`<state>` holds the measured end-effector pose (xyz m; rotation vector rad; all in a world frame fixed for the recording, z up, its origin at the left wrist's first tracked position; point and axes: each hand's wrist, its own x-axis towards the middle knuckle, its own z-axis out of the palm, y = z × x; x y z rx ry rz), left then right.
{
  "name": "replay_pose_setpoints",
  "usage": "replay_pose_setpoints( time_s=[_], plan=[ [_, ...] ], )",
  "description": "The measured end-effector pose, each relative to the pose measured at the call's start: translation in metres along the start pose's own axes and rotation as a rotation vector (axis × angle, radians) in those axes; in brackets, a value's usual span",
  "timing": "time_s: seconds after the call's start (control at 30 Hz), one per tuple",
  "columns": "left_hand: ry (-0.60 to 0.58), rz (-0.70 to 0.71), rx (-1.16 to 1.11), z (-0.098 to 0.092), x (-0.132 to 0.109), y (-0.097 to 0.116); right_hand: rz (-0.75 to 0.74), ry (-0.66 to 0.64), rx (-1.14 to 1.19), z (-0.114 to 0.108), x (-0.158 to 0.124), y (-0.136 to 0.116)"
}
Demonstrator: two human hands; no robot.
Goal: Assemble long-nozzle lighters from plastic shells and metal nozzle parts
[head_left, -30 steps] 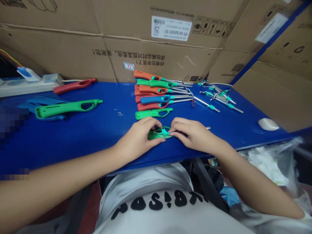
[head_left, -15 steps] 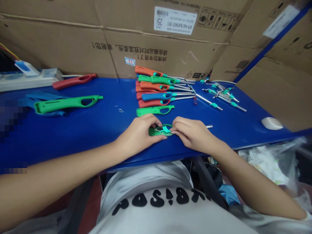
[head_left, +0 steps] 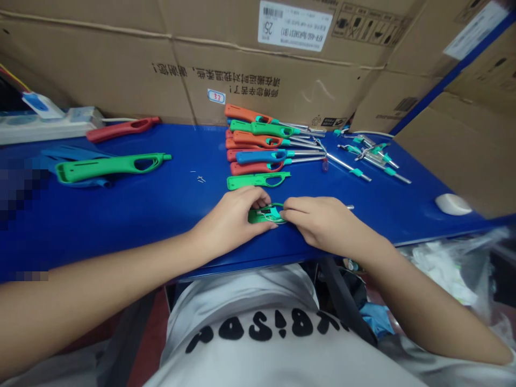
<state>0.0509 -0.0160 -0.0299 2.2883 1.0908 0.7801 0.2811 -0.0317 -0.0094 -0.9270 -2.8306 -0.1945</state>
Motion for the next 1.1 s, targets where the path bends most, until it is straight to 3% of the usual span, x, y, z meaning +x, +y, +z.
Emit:
replay_pose_setpoints(
  time_s=[0.2,0.3,0.47,0.63,0.73,0.83,0.9,1.0,1.1],
  plan=[
    [-0.022,0.03,0.013,0.001,0.0,0.0,0.019,-0.072,-0.091,-0.003,-0.003,-0.011],
    [-0.068,0.05,0.029,-0.006,0.001,0.0,0.072,-0.001,0.003,-0.005,-0.006,-0.006],
    [-0.157,0.028,0.0,-0.026,0.007,-0.003,0.298,0.235,0.048,-0.016,-0.011,0.03],
    [-0.172,0.028,-0.017,-0.033,0.011,-0.008,0.597,0.238,-0.066,-0.03,-0.019,0.086],
    [-0.16,0.061,-0.009,-0.031,0.011,-0.009,0.783,0.118,-0.14,-0.035,-0.03,0.132],
    [-0.144,0.081,0.002,-0.028,0.01,-0.009,0.968,-0.193,-0.141,-0.038,-0.04,0.175],
    [-0.144,0.096,0.002,-0.028,0.009,-0.009,1.005,-0.293,-0.102,-0.04,-0.045,0.194],
    [-0.146,0.091,0.029,-0.028,0.008,-0.008,1.01,-0.335,-0.072,-0.039,-0.046,0.202],
    [-0.136,0.081,0.08,-0.029,0.007,-0.007,0.979,-0.299,-0.077,-0.039,-0.043,0.194]
  ],
)
